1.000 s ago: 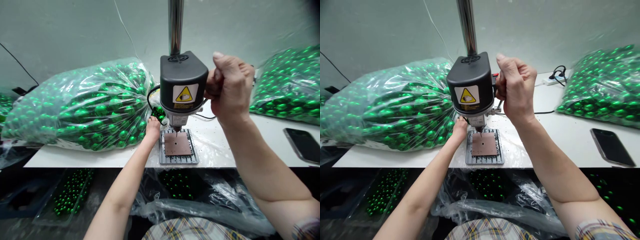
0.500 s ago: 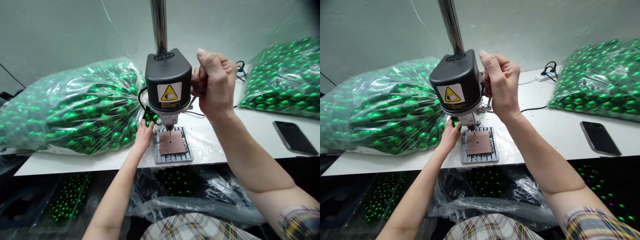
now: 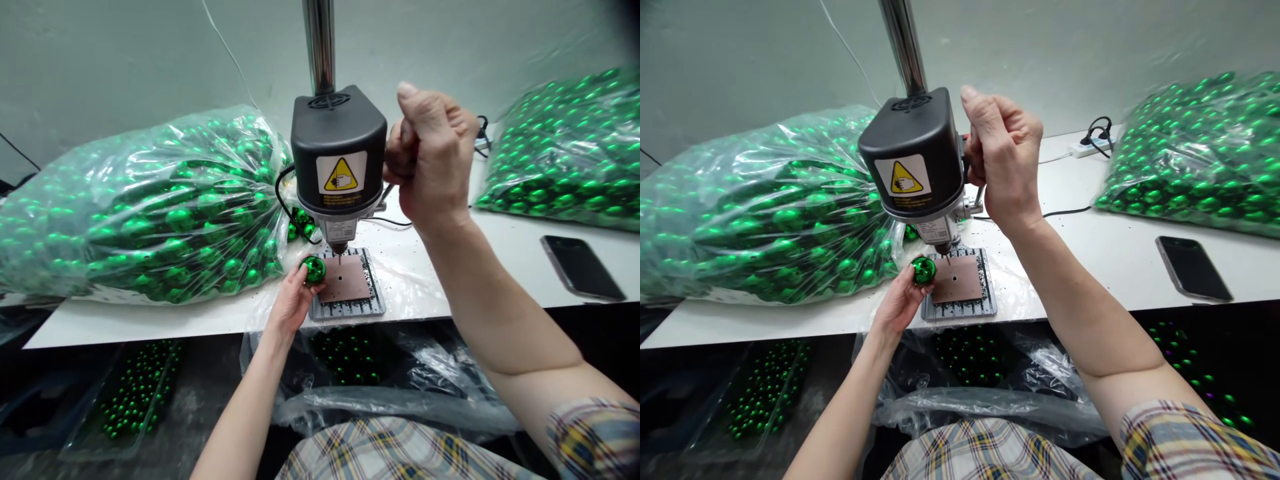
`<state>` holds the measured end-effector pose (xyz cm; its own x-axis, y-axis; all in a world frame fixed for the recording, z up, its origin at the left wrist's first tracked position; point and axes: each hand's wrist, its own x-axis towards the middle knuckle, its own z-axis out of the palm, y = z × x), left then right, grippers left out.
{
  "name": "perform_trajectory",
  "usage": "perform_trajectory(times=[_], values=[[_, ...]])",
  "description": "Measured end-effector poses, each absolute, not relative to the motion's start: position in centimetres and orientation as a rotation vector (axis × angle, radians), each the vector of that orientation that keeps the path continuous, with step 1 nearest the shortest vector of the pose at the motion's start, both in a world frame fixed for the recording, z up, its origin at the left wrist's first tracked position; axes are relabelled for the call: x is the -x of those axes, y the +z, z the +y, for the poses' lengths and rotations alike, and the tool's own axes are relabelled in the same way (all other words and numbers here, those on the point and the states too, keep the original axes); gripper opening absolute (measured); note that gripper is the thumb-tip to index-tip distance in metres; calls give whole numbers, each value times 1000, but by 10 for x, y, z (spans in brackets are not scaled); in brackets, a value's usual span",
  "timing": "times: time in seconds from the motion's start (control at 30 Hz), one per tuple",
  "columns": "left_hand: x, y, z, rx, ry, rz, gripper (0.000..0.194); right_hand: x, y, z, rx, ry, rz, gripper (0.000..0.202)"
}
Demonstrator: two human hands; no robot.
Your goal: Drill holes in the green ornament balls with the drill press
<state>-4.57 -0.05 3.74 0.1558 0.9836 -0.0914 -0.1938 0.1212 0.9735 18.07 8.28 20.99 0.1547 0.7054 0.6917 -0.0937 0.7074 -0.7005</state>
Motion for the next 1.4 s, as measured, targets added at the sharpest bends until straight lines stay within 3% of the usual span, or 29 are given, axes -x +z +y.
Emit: perform_trajectory(times=[0.17,0.6,0.9,1.4], values=[[35,17,7,-1372,1191,1136,70,-177,214,76,569,630,-1251,60],[20,1,11,-1748,1204,1131,56,-172,219,71,601,623,-1203,64],[17,-2,7,-1473,1264,1174,55,-170,221,69,562,647,-1170,64],[14,12,9,-1607,1205,1241,51,-165,226,58,593,678,-1129,68]])
